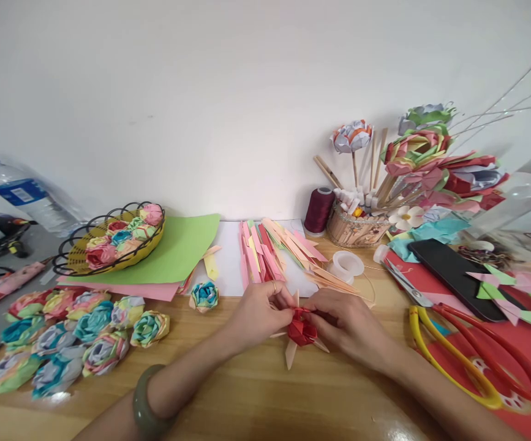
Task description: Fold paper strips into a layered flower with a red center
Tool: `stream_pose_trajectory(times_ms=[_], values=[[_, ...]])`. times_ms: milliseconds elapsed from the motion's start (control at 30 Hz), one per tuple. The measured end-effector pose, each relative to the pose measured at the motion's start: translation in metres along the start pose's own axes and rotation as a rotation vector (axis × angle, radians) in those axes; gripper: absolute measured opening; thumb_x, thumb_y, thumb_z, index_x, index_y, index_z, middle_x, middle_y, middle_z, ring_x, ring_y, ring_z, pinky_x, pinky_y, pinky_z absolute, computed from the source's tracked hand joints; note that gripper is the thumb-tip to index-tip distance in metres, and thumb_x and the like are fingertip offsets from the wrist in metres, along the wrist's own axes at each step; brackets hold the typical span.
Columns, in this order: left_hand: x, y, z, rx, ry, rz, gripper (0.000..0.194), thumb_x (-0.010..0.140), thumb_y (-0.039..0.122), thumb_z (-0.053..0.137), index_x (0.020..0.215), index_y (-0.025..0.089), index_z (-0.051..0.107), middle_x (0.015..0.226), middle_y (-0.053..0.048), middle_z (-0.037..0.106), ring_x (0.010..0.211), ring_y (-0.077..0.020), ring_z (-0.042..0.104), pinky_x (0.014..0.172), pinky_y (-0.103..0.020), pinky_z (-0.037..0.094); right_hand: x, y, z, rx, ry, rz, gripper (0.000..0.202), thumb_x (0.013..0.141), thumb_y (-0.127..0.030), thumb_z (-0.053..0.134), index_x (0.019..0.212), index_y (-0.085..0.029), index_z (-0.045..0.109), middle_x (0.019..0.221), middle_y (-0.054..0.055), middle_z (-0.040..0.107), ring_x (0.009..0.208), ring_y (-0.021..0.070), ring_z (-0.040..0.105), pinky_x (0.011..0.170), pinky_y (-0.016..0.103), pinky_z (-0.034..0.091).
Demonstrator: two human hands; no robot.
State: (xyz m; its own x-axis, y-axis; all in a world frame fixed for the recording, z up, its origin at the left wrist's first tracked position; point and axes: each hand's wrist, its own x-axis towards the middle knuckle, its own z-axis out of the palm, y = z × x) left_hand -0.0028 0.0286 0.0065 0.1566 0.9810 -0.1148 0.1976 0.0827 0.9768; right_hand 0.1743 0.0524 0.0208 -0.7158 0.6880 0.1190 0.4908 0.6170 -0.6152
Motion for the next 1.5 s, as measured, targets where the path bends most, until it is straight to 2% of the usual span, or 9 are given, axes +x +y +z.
stream_pose_trajectory(times_ms=[400,533,667,733,833,1000,1133,1300,1500], values=[[0.001,0.008,-0.011,-0.152,-0.17,-0.024,0.015,0.065,0.024,0.066,0.074,0.013,0.061,0.073,-0.003,0.062,0.068,-0.0112,0.057,0.066,-0.023,0.044,-0.001,0.001,0.0,-0.094,0.066,-0.023,0.024,0.085,-0.018,0.04,0.072,-0.018,0.06,0.066,0.003,0.058,0.063,0.0138,0.05,0.058,0.024,0.036],[0.002,0.009,-0.011,-0.34,-0.113,-0.035,0.027,0.069,0.032,0.063,0.091,0.016,0.06,0.089,-0.003,0.059,0.074,-0.012,0.057,0.068,-0.026,0.047,-0.002,0.002,-0.001,-0.107,0.156,-0.089,0.026,0.087,-0.02,0.037,0.079,-0.017,0.062,0.073,0.007,0.063,0.067,0.0158,0.053,0.06,0.027,0.039],[0.003,0.008,-0.007,-0.335,-0.082,-0.067,0.026,0.063,0.032,0.068,0.078,0.013,0.057,0.075,-0.001,0.056,0.065,-0.01,0.054,0.062,-0.023,0.046,-0.004,0.002,-0.003,-0.145,0.238,-0.159,0.016,0.083,-0.021,0.046,0.084,-0.019,0.062,0.082,0.007,0.065,0.075,0.0181,0.056,0.067,0.029,0.041],[0.003,0.008,-0.006,-0.321,0.034,-0.011,0.024,0.064,0.031,0.067,0.072,0.014,0.053,0.072,0.0,0.055,0.064,-0.0098,0.053,0.06,-0.023,0.047,-0.006,0.0,-0.006,-0.104,0.341,-0.146,0.011,0.081,-0.023,0.05,0.085,-0.019,0.06,0.082,0.006,0.065,0.076,0.0179,0.056,0.068,0.029,0.042],[0.0,0.01,-0.003,-0.257,0.2,0.123,0.018,0.07,0.028,0.062,0.074,0.016,0.051,0.078,-0.001,0.057,0.072,-0.0117,0.055,0.065,-0.025,0.048,-0.006,-0.01,-0.011,0.026,0.445,0.03,0.018,0.084,-0.027,0.045,0.072,-0.018,0.056,0.065,0.003,0.059,0.061,0.0143,0.051,0.056,0.025,0.039],[-0.008,0.009,0.004,0.063,0.315,0.424,0.003,0.078,0.02,0.054,0.079,0.017,0.055,0.079,-0.004,0.058,0.079,-0.0142,0.056,0.07,-0.026,0.047,-0.002,-0.022,-0.009,0.301,0.229,0.224,0.03,0.084,-0.04,0.044,0.066,-0.018,0.056,0.06,0.0,0.054,0.056,0.0116,0.047,0.051,0.023,0.036],[-0.01,0.005,0.006,0.308,0.362,0.678,0.011,0.08,0.011,0.049,0.084,0.018,0.058,0.082,-0.005,0.058,0.079,-0.014,0.055,0.072,-0.028,0.045,-0.002,-0.023,-0.002,0.568,0.153,0.35,0.031,0.079,-0.046,0.049,0.067,-0.018,0.053,0.054,-0.003,0.051,0.048,0.0096,0.047,0.046,0.021,0.037],[-0.01,0.002,0.01,0.353,0.336,0.746,0.01,0.079,0.009,0.048,0.079,0.017,0.053,0.082,-0.005,0.058,0.081,-0.0147,0.055,0.073,-0.031,0.046,-0.002,-0.026,0.001,0.796,0.126,0.462,0.035,0.076,-0.051,0.05,0.065,-0.018,0.048,0.055,-0.001,0.058,0.047,0.0113,0.056,0.046,0.022,0.044],[-0.009,0.0,0.013,0.228,0.314,0.704,0.01,0.078,0.008,0.05,0.075,0.018,0.052,0.078,-0.003,0.054,0.078,-0.0132,0.054,0.074,-0.03,0.046,-0.004,-0.02,0.006,0.531,0.221,0.337,0.035,0.083,-0.045,0.044,0.064,-0.017,0.055,0.061,0.002,0.062,0.059,0.0132,0.056,0.059,0.024,0.044]])
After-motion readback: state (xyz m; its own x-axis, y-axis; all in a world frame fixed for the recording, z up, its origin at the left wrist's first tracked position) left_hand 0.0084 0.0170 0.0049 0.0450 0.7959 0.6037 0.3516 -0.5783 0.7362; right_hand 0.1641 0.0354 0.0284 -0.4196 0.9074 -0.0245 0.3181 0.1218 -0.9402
